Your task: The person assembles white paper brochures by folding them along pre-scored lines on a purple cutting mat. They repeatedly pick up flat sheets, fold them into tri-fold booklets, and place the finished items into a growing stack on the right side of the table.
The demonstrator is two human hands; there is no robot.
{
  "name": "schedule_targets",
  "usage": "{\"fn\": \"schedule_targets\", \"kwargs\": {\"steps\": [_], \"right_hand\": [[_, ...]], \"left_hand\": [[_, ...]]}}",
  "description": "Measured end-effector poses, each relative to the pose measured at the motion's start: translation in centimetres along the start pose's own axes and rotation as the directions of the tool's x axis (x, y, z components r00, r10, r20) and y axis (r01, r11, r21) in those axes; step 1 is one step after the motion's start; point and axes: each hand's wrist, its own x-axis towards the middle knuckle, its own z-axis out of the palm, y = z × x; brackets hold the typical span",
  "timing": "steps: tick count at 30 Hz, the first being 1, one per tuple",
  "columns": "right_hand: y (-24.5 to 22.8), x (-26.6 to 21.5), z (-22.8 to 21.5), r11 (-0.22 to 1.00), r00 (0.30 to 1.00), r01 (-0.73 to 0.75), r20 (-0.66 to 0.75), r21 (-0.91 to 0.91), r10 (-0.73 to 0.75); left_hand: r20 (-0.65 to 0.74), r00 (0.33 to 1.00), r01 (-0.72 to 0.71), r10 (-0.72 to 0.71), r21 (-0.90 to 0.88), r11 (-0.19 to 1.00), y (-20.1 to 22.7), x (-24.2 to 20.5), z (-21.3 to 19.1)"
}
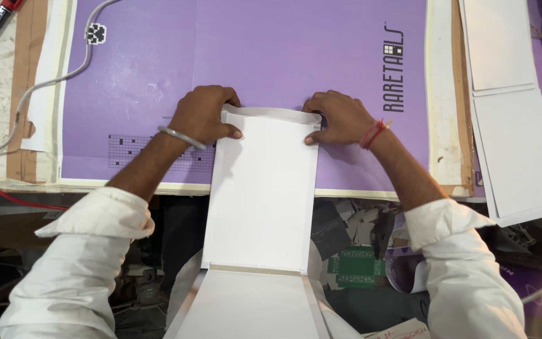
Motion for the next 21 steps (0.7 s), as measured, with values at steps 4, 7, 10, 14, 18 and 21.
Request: {"fn": "schedule_targets", "kwargs": {"steps": [4, 7, 10, 14, 18, 21], "right_hand": [[-1.6, -2.9, 2.3, 0.999, 0.987, -0.032, -0.161, -0.027, 0.027], [-3.0, -4.8, 3.9, 0.994, 0.908, 0.056, -0.409, -0.098, -0.091], [-4.7, -6.5, 5.9, 0.979, 0.832, 0.05, -0.534, -0.196, -0.15], [-6.8, -8.6, 7.5, 0.977, 0.83, 0.058, -0.534, -0.205, -0.162], [-7.3, -8.2, 5.7, 0.971, 0.859, 0.086, -0.477, -0.223, -0.185], [-7.5, -7.5, 4.3, 0.981, 0.946, 0.067, -0.3, -0.184, -0.121]], "left_hand": [[-0.057, 0.997, -0.04, 0.052, 0.199, 0.979, 1.1, -2.4, 1.2], [-0.115, 0.987, -0.068, 0.108, 0.303, 0.95, 0.9, -4.6, 3.1], [-0.319, 0.879, -0.188, 0.355, 0.452, 0.872, 0.1, -6.9, 6.0], [-0.376, 0.859, -0.111, 0.348, 0.527, 0.842, 0.4, -10.2, 9.0], [-0.299, 0.919, -0.035, 0.257, 0.587, 0.809, 2.5, -9.7, 6.6], [-0.069, 0.995, -0.02, 0.077, 0.609, 0.793, 4.2, -8.3, 4.5]]}}
